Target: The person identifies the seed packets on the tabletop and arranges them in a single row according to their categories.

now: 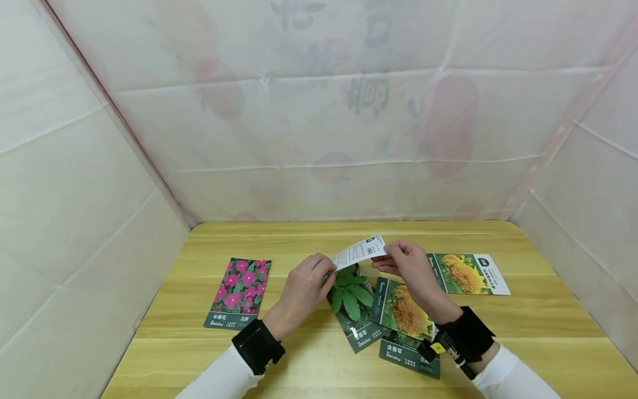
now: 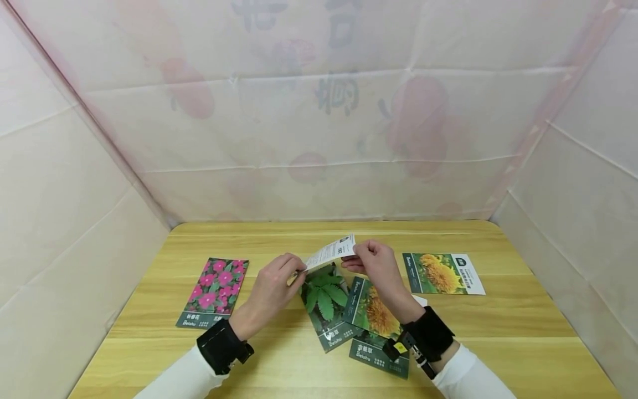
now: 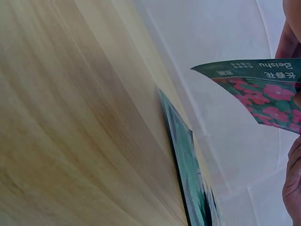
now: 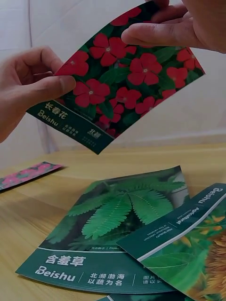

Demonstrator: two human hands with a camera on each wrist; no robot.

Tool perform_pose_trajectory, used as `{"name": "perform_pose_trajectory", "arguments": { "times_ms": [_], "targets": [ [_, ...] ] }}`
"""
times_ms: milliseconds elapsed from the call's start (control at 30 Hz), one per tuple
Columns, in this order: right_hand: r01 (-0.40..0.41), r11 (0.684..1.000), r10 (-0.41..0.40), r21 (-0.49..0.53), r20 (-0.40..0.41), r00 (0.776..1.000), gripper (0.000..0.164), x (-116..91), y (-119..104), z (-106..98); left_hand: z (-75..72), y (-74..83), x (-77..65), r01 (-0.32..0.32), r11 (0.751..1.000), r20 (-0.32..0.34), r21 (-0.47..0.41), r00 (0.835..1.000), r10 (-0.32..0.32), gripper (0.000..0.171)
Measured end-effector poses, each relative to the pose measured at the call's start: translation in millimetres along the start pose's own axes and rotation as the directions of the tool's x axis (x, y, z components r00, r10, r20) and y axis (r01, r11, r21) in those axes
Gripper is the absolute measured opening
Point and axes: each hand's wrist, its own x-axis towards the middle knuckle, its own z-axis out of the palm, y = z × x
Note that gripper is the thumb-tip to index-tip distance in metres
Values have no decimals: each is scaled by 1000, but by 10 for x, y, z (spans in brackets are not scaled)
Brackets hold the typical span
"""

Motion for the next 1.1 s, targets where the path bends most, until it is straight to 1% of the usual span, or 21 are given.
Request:
{"name": "perform_pose_trajectory", "arguments": {
  "times_ms": [33, 133, 233, 333, 400, 467, 533, 567, 633, 700, 733, 800, 867, 933, 967, 1033, 1100],
  "targets": [
    [-17, 1000, 16, -12, -24, 1000, 53, 68, 106, -34, -5, -1, 2, -3, 1000, -9, -3, 1000, 3, 18],
    [-19, 1000, 19, -2, -25, 1000, 54, 83, 125, -31, -14, -5, 1, -11, 1000, -24, 2, 1000, 11, 20],
    [-19, 1000, 19, 16, -2, 1000, 54, 82, 118, -34, -23, -12, 6, -14, 1000, -42, 1, 999, 14, 21],
    [-18, 998, 16, 55, 22, 1000, 58, 71, 100, -43, -19, -34, 3, -11, 999, -70, -30, 997, 9, 20],
    [-9, 998, 7, 62, 31, 1000, 61, 65, 90, -52, -22, -49, 0, 11, 997, -90, -78, 996, -18, 16],
    [0, 999, -2, 48, 27, 1000, 63, 60, 88, -59, -20, -71, -6, 45, 989, -111, -141, 992, -61, 16],
    [15, 1000, -15, 21, 23, 1000, 64, 55, 89, -63, -25, -88, -13, 97, 973, -126, -207, 984, -125, 18],
    [24, 1000, -24, 4, 24, 999, 63, 53, 90, -64, -29, -95, -16, 129, 962, -129, -242, 978, -164, 18],
    [38, 999, -38, -15, 22, 999, 59, 48, 98, -62, -33, -107, -16, 198, 928, -125, -316, 961, -248, 18],
    [55, 998, -54, -33, 24, 998, 56, 44, 107, -55, -47, -108, -9, 279, 877, -97, -392, 935, -340, 15],
    [62, 997, -60, -43, 26, 998, 55, 43, 113, -51, -53, -106, -4, 320, 842, -76, -434, 919, -388, 13],
    [68, 996, -67, -62, 21, 998, 52, 44, 124, -35, -74, -95, 10, 396, 763, -26, -510, 880, -474, 9],
    [81, 992, -79, -102, 24, 997, 51, 50, 144, -20, -97, -84, 17, 460, 683, 28, -567, 840, -543, 7],
    [85, 986, -83, -144, 20, 996, 50, 59, 163, 0, -116, -78, 20, 507, 611, 72, -608, 801, -594, 6],
    [89, 982, -87, -168, 20, 996, 49, 65, 175, 8, -123, -80, 19, 526, 584, 89, -618, 785, -613, 6],
    [94, 970, -92, -224, 18, 996, 46, 84, 210, 21, -138, -84, 19, 556, 540, 116, -632, 756, -644, 7],
    [92, 961, -92, -261, 13, 996, 43, 103, 236, 33, -146, -96, 20, 581, 500, 142, -642, 731, -667, 8]
  ]
}}
